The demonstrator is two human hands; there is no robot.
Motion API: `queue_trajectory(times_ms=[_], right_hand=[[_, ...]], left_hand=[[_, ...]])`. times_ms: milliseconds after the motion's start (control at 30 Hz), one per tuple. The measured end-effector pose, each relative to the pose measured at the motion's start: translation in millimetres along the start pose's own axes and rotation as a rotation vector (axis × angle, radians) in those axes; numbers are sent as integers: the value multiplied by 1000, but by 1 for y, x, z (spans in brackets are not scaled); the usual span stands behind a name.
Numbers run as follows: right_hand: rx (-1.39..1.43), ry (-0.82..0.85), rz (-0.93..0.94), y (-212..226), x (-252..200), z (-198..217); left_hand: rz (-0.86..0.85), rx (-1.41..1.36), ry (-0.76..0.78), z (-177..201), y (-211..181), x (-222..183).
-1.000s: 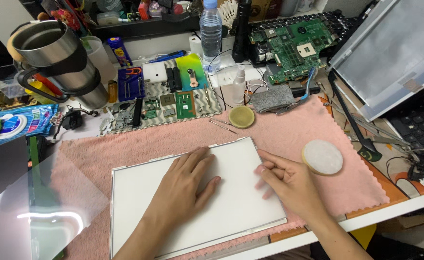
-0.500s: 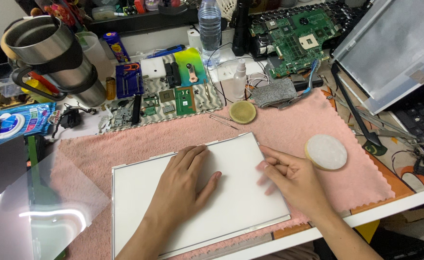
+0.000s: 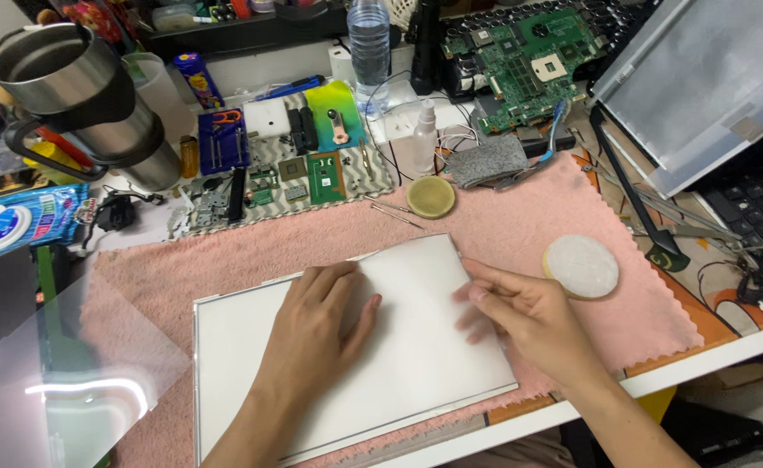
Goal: The person replaces internal layers of a laptop screen panel by hand and cleans the display surface with a sponge and a cloth.
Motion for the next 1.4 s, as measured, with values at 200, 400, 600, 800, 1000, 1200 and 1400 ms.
queue_trajectory(times_ms=[200,400,600,800,1000,1200,1400], right_hand=[[-154,-11,-112,-4,-13,-5],[-751,-109,322,45,-22,-15],[-850,-59,424,44,-20,-27],[-1036,-144,443,43,-21,-30],[-1069,-162,486,39,-17,-27],[-1097,-142,363,41,-16,-14],[-1136,-8,348,45,-14,1]], left_hand=[[-4,-61,-16,2,6,0],[36,-48,68,-6,11,-2],[116,-111,131,-7,10,-1],[124,-165,170,-5,6,1],[106,-149,177,-5,6,-1],[77,-127,173,-4,4,0],[68,-116,184,-6,4,0]])
Point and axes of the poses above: each hand's wrist, its own x-axis towards the middle knuckle, its own z-axis out of the back of the hand, y = z × x, the point moved 9 cm from there along x, towards the middle knuckle, and after that the axes turned 11 degrees about -x, right-handed, at the moved point
